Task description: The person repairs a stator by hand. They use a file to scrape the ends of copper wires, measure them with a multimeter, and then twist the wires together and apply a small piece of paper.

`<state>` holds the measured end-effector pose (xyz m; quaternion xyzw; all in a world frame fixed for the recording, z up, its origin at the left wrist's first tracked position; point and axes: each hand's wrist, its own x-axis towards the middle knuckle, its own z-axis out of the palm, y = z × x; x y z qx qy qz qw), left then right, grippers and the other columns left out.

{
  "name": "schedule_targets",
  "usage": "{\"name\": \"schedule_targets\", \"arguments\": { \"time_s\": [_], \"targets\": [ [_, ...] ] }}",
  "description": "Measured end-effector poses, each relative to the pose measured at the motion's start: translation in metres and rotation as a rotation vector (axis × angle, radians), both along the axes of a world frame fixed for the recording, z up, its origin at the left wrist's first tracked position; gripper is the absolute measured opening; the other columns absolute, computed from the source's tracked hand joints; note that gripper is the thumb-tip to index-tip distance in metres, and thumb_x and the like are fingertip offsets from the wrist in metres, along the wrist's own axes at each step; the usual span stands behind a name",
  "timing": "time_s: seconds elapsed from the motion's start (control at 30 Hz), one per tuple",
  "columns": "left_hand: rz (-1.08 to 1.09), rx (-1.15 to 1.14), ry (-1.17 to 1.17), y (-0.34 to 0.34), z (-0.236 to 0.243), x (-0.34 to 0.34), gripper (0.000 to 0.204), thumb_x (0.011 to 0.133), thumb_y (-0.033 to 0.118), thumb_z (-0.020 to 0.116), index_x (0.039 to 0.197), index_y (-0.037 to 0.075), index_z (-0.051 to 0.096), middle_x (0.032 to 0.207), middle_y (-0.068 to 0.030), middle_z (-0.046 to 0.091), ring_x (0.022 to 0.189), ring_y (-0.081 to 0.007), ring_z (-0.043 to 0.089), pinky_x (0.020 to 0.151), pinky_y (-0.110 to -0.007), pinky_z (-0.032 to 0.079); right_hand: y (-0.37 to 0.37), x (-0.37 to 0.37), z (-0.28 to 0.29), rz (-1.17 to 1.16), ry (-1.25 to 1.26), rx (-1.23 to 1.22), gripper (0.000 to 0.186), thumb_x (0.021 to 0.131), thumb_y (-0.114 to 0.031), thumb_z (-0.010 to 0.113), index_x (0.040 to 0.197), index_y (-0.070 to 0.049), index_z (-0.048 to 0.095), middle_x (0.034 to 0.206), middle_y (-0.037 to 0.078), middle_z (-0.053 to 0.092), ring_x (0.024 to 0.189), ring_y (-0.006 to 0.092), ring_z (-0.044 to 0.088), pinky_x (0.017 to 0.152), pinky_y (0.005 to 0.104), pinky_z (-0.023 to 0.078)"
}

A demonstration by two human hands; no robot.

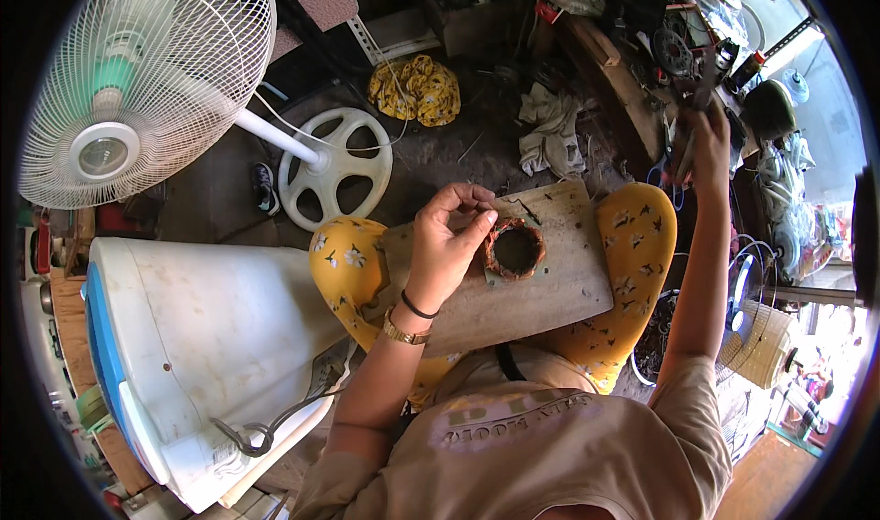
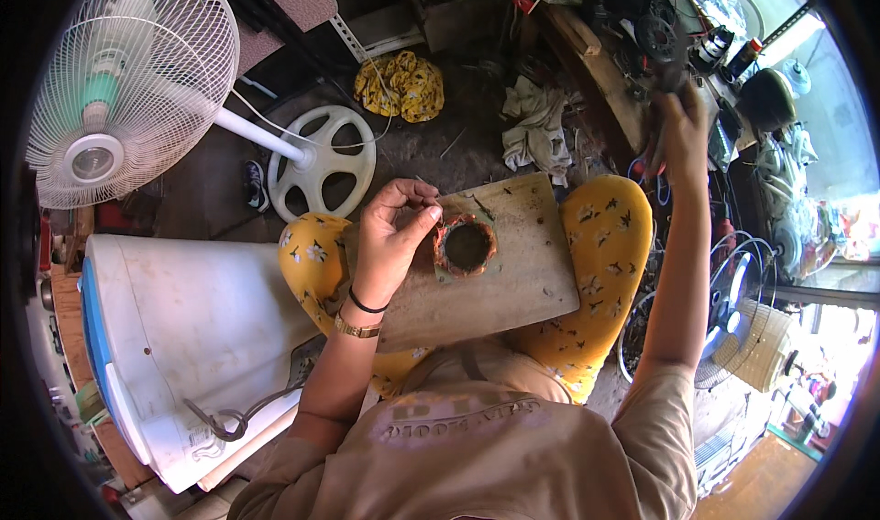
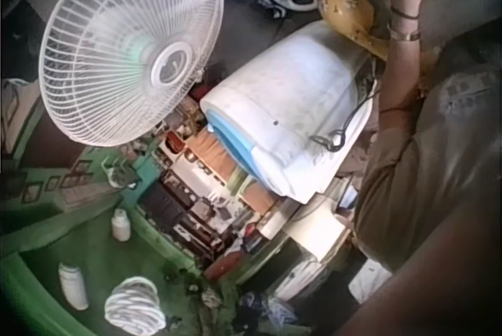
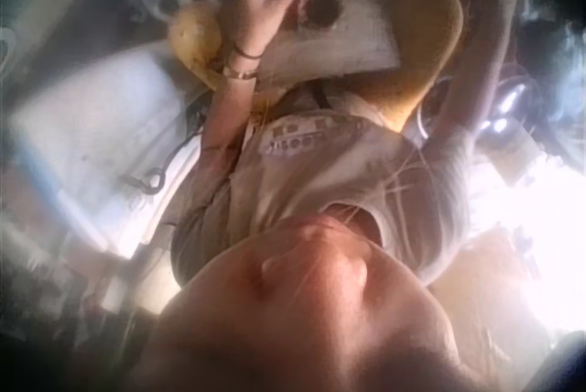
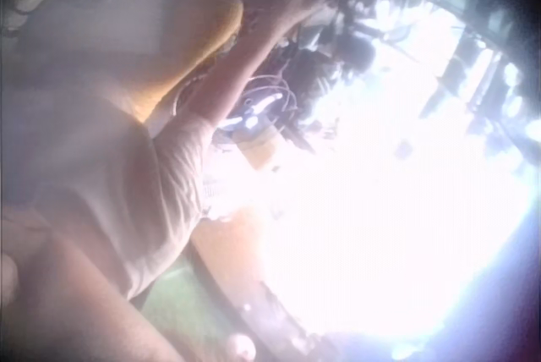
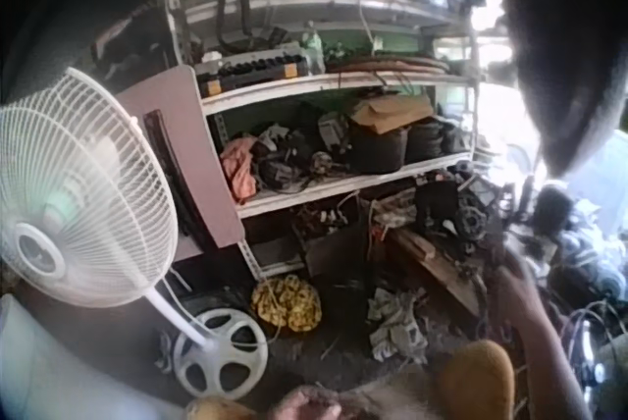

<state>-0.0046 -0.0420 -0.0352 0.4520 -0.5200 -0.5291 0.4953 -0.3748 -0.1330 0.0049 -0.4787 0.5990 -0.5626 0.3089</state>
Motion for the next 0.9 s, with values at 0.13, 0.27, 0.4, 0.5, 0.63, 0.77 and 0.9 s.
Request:
{"name": "schedule_targets", "arguments": {
  "time_s": [0.13, 0.27, 0.4, 0.5, 0.63, 0.77, 0.9],
  "targets": [
    [0.014, -0.072, 0.043, -0.002, -0.001, -0.003, 0.021, 0.087, -0.003, 0.071, 0.104, 0.004, 0.06, 0.098, -0.0004, 0.065, 0.094, -0.009, 0.059, 0.087, -0.025, 0.048, 0.069, 0.113, 0.04, 0.325, 0.435, -0.069, 0.025, 0.083, -0.01, 0.077, 0.105, 0.001, 0.072, 0.083, 0.007, 0.069, 0.069, 0.0161, 0.063, 0.064, 0.0334, 0.051],
    [0.04, -0.102, 0.06, -0.001, 0.003, -0.011, 0.025, 0.086, -0.005, 0.072, 0.105, 0.003, 0.058, 0.098, -0.0033, 0.067, 0.093, -0.0105, 0.063, 0.088, -0.026, 0.051, 0.074, 0.157, 0.033, 0.496, 0.538, -0.033, 0.029, 0.076, -0.016, 0.083, 0.098, 0.0, 0.073, 0.084, 0.019, 0.07, 0.076, 0.0344, 0.07, 0.07, 0.0412, 0.054],
    [0.047, -0.188, 0.019, -0.001, -0.002, -0.012, 0.032, 0.085, -0.008, 0.071, 0.11, 0.004, 0.055, 0.102, -0.0032, 0.065, 0.095, -0.0107, 0.064, 0.088, -0.027, 0.052, 0.07, 0.175, 0.028, 0.589, 0.553, 0.023, 0.026, 0.076, -0.018, 0.082, 0.094, -0.002, 0.073, 0.083, 0.019, 0.07, 0.076, 0.0395, 0.068, 0.069, 0.0439, 0.054],
    [0.039, -0.162, 0.048, 0.001, 0.002, -0.014, 0.032, 0.085, -0.009, 0.069, 0.108, 0.004, 0.053, 0.1, -0.0017, 0.061, 0.094, -0.0098, 0.062, 0.087, -0.026, 0.051, 0.07, 0.18, 0.028, 0.578, 0.543, 0.052, 0.025, 0.076, -0.017, 0.081, 0.094, -0.002, 0.073, 0.082, 0.019, 0.069, 0.077, 0.0391, 0.068, 0.07, 0.044, 0.054],
    [-0.024, -0.117, 0.085, 0.002, 0.002, -0.011, 0.032, 0.084, -0.011, 0.067, 0.107, 0.004, 0.051, 0.097, -0.001, 0.058, 0.091, -0.0091, 0.06, 0.085, -0.026, 0.05, 0.068, 0.181, 0.022, 0.558, 0.548, 0.008, 0.026, 0.076, -0.014, 0.08, 0.097, -0.002, 0.074, 0.085, 0.02, 0.07, 0.079, 0.0383, 0.068, 0.071, 0.044, 0.054],
    [-0.014, -0.126, 0.065, 0.001, 0.001, -0.012, 0.032, 0.083, -0.012, 0.067, 0.106, 0.004, 0.05, 0.096, -0.0016, 0.058, 0.089, -0.0084, 0.06, 0.084, -0.025, 0.05, 0.068, 0.176, 0.015, 0.613, 0.55, -0.035, 0.029, 0.075, -0.013, 0.08, 0.101, -0.004, 0.074, 0.088, 0.019, 0.07, 0.081, 0.0376, 0.069, 0.071, 0.0443, 0.054],
    [-0.008, -0.215, -0.033, 0.001, 0.002, -0.015, 0.032, 0.088, -0.011, 0.067, 0.107, 0.006, 0.048, 0.099, -0.0017, 0.06, 0.092, -0.0085, 0.059, 0.083, -0.024, 0.051, 0.068, 0.174, 0.015, 0.608, 0.63, -0.021, 0.028, 0.075, -0.012, 0.079, 0.102, -0.005, 0.073, 0.089, 0.019, 0.071, 0.082, 0.0371, 0.069, 0.072, 0.0446, 0.054]
  ]
}}
